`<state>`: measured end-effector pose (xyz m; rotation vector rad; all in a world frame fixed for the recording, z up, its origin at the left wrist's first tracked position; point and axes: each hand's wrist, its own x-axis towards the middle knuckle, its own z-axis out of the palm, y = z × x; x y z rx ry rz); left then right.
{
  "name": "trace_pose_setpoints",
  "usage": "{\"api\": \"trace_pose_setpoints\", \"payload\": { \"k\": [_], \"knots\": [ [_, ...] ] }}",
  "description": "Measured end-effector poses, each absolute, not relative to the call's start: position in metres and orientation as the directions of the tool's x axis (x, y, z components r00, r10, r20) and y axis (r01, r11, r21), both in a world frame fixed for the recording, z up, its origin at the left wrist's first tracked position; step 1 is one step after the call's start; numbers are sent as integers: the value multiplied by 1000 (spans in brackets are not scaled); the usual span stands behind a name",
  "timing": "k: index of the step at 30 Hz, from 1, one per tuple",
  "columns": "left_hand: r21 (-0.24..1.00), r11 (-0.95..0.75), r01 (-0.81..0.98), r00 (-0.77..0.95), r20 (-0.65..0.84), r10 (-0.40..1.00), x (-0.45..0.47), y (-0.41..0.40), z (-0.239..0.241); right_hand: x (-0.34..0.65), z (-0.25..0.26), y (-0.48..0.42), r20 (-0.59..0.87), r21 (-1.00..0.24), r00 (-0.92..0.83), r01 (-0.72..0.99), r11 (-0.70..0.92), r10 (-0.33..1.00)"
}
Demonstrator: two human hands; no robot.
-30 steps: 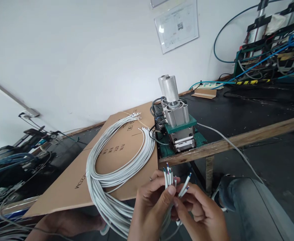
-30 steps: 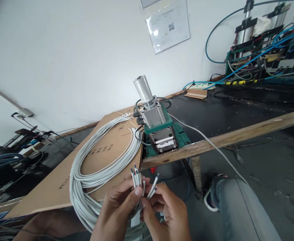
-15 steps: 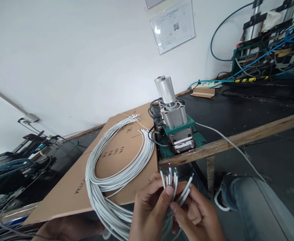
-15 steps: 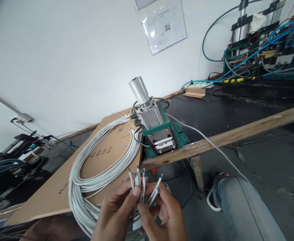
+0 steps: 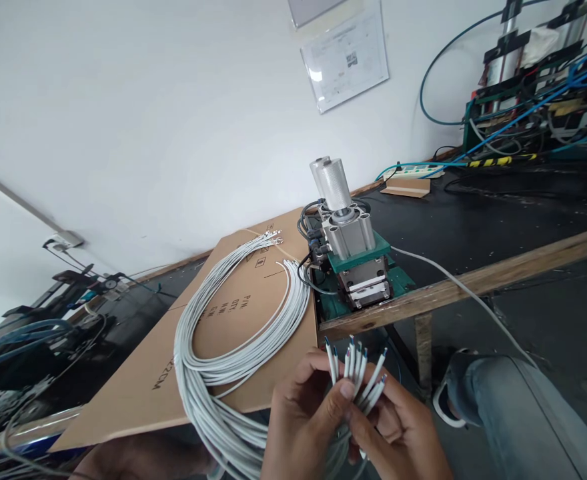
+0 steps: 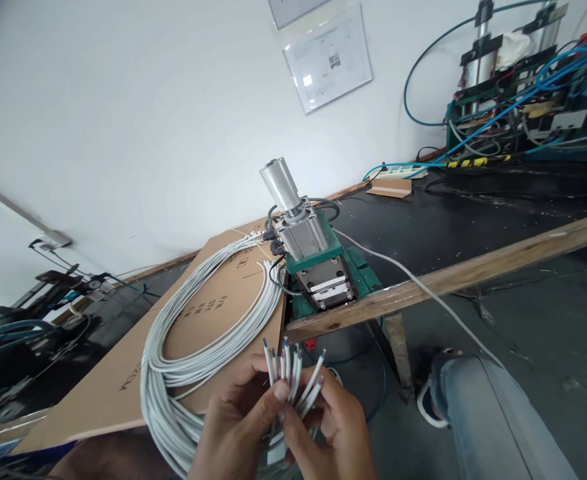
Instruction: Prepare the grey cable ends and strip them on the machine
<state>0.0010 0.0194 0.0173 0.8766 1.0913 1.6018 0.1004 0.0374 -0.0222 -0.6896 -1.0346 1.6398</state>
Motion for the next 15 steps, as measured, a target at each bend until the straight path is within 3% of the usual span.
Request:
{"api": "trace_pose_setpoints", "payload": {
  "k": [15],
  "knots": [
    [916,-117,-384,-284,4,959,3,21,20,102,-24,40,51,-868,-335,-482,-124,941]
  ]
}}
